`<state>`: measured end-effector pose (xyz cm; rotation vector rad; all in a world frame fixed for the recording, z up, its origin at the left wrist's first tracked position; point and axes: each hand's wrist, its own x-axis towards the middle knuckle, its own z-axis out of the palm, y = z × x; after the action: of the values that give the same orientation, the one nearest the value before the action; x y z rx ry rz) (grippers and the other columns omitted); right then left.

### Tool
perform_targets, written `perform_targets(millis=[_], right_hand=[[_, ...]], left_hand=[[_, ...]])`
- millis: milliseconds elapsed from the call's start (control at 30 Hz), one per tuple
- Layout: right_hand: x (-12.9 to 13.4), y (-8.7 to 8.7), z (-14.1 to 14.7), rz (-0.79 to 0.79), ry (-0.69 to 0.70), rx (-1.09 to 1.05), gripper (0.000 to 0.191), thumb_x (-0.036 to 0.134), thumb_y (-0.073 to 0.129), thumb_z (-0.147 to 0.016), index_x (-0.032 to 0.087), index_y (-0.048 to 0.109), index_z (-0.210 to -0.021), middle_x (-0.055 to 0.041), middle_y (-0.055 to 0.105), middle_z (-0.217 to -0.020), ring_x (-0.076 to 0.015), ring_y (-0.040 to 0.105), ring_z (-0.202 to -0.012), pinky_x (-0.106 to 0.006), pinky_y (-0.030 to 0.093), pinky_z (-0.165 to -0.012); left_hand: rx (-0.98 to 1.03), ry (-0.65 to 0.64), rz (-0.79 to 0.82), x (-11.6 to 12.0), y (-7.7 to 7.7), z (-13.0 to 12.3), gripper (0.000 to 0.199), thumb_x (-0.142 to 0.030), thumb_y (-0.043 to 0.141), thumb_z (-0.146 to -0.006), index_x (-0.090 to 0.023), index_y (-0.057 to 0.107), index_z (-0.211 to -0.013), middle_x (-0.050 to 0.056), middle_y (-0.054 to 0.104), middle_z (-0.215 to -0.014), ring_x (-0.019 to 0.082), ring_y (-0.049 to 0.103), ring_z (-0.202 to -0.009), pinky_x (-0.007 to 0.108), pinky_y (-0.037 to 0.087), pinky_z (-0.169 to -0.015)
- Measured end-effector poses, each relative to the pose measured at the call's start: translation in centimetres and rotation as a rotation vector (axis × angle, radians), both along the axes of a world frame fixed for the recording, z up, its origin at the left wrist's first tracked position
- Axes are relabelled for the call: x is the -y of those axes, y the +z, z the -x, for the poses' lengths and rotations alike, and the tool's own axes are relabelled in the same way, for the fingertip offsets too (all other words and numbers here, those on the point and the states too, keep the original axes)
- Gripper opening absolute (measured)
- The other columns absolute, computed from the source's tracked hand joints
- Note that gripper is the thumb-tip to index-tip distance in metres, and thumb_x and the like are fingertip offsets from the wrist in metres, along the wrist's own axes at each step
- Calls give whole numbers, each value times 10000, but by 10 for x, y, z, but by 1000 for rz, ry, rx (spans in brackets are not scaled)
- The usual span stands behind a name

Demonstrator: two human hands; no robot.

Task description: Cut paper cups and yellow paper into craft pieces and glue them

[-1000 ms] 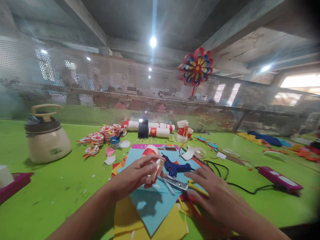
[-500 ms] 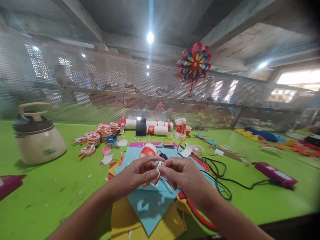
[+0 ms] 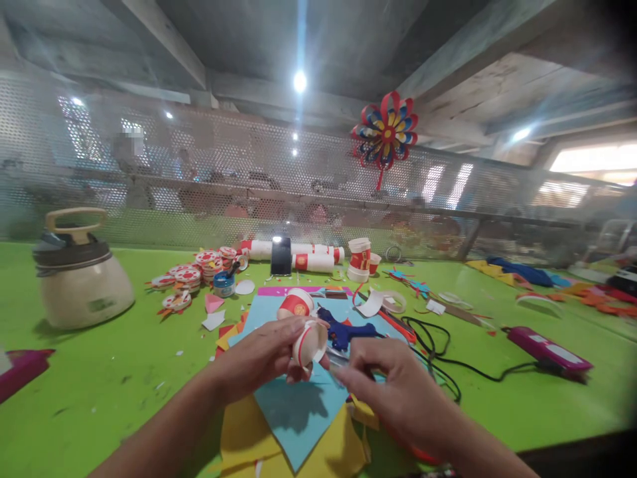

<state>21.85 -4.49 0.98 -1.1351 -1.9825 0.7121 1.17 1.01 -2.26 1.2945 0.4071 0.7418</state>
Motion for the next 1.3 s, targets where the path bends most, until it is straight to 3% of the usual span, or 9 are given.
perform_targets(millis=[100,167,233,400,567,767,1000,1300], right_hand=[[-1,-3,-1,-66,15,100,63,138,595,-756,173,620,-711,-30,589,-797,-147,519,-726,-290,413,-659],[-6,-2,-1,-59,-19,69,201,122,588,-752,177,672,-926,-65,600,-933,-180,547,-832,-334,448,-740],[-13,-1,1,-51,-45,10,227,179,601,-777,163,659,-996,-79,601,-957,-193,558,-853,-356,462,-768],[-27,-5,16,-42,-43,-68,152,280,563,-857,145,616,-904,-66,640,-865,-161,587,-741,-319,487,-692],[-36,-10,28,-99,-74,-62,122,222,608,-824,135,663,-890,-52,640,-801,-159,573,-705,-303,459,-639],[-42,-8,30,-203,-126,-66,119,178,588,-825,149,699,-793,-39,630,-775,-146,566,-692,-281,452,-628],[-39,-1,33,-259,-212,129,153,63,563,-752,147,666,-675,-32,617,-681,-142,525,-629,-293,403,-607],[-45,18,25,-168,-110,423,210,59,542,-661,175,672,-544,-22,611,-541,-106,462,-489,-269,261,-481]], left_hand=[[51,-60,86,-3,-3,-2,448,-481,403,-950,-118,584,-1140,140,680,-862,145,604,-658,214,375,-522],[76,-83,125,-5,-5,-3,485,-506,390,-942,-98,575,-1128,158,682,-829,146,606,-626,204,366,-489],[86,-84,155,-7,-6,-3,493,-521,394,-935,-95,576,-1105,163,682,-809,140,601,-593,197,362,-468],[83,-62,180,-9,-8,-2,454,-516,448,-915,-100,603,-1008,157,686,-779,130,604,-563,181,374,-447],[53,-69,189,-11,-12,-1,485,-540,451,-904,-88,626,-910,143,684,-717,123,605,-537,171,387,-433],[90,-87,215,-13,-14,-1,476,-548,432,-909,-109,616,-928,139,693,-715,129,610,-535,180,386,-434],[-25,5,136,-13,-16,-3,531,-592,413,-904,-101,614,-887,120,665,-715,117,571,-542,203,362,-466],[-164,86,70,-8,-16,-4,589,-663,447,-851,-97,609,-855,139,672,-713,145,565,-565,245,342,-493]])
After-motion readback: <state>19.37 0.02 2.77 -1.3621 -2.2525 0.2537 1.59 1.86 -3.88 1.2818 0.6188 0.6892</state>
